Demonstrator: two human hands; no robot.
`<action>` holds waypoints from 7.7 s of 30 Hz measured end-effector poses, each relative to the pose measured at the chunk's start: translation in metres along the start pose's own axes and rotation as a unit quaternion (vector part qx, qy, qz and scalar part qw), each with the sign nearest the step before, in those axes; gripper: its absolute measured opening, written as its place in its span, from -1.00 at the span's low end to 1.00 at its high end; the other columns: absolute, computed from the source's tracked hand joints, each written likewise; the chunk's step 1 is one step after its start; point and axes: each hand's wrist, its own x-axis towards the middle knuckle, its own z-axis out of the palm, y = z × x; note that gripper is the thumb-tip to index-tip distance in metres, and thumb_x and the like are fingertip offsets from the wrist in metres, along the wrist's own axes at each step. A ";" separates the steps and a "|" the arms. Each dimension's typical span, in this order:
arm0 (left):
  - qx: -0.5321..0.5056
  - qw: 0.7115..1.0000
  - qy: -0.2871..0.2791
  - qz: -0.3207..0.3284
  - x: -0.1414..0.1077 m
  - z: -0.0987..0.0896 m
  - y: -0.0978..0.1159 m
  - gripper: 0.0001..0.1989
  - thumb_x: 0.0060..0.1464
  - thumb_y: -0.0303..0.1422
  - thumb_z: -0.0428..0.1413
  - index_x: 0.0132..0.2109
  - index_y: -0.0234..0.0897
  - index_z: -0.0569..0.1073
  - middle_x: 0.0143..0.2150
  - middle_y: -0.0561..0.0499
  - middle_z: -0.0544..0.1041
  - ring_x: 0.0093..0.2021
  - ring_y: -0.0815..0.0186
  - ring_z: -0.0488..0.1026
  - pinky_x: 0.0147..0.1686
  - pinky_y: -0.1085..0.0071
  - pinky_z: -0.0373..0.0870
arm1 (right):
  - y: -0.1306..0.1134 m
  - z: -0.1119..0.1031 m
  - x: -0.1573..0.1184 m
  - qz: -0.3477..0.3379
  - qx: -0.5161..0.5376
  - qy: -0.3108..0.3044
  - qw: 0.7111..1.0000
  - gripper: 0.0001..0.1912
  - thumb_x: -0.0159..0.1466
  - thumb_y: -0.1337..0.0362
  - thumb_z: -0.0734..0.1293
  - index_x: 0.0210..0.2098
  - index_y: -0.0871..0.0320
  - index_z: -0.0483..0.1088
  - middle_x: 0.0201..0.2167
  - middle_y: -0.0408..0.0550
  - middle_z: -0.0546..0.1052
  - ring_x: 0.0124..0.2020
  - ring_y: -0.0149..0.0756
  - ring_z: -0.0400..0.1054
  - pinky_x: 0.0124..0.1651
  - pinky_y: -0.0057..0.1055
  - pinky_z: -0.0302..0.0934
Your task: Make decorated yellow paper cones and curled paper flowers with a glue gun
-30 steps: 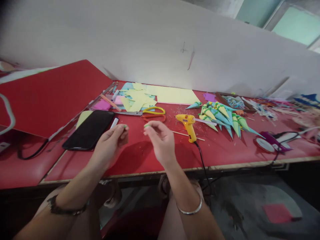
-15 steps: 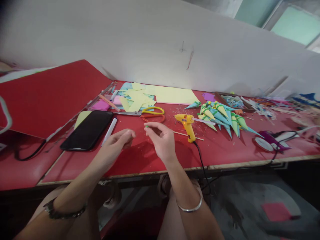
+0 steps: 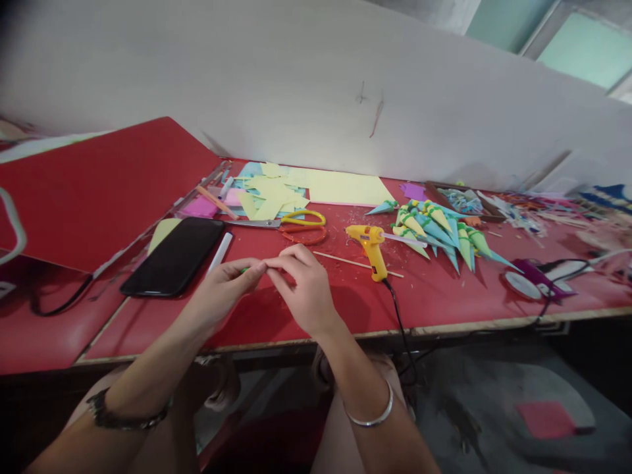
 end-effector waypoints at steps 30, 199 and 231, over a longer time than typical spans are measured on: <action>-0.314 0.942 0.001 -0.121 0.003 -0.006 0.007 -0.78 0.09 -0.45 -0.03 -0.52 -0.32 0.24 -0.62 0.19 0.11 -0.69 0.58 0.00 -0.68 0.67 0.04 | 0.030 -0.002 -0.001 0.130 -0.159 -0.095 0.974 -0.93 0.12 0.38 0.29 -0.47 0.12 0.39 -0.32 -0.05 0.34 -0.28 -0.25 0.28 -0.22 -0.30 0.18; -0.177 0.982 -0.028 -0.067 0.002 -0.003 -0.003 -0.78 -0.16 -0.36 0.23 -0.26 -0.24 0.50 -0.32 0.09 0.53 -0.33 0.43 0.44 -0.27 0.53 0.38 | 0.006 0.003 -0.001 -0.066 -0.084 0.006 0.994 -0.84 0.23 0.38 0.21 -0.24 0.11 0.40 -0.29 -0.03 0.34 -0.21 -0.28 0.27 -0.14 -0.32 0.23; -0.087 0.996 0.011 -0.017 0.002 -0.001 -0.001 -0.83 -0.17 -0.35 0.22 -0.35 -0.28 0.44 -0.43 0.12 0.46 -0.40 0.45 0.38 -0.34 0.56 0.33 | 0.004 -0.008 0.003 0.126 0.163 0.067 0.976 -0.91 0.17 0.34 0.28 -0.35 0.12 0.44 -0.40 -0.10 0.52 -0.38 -0.36 0.42 -0.28 -0.42 0.32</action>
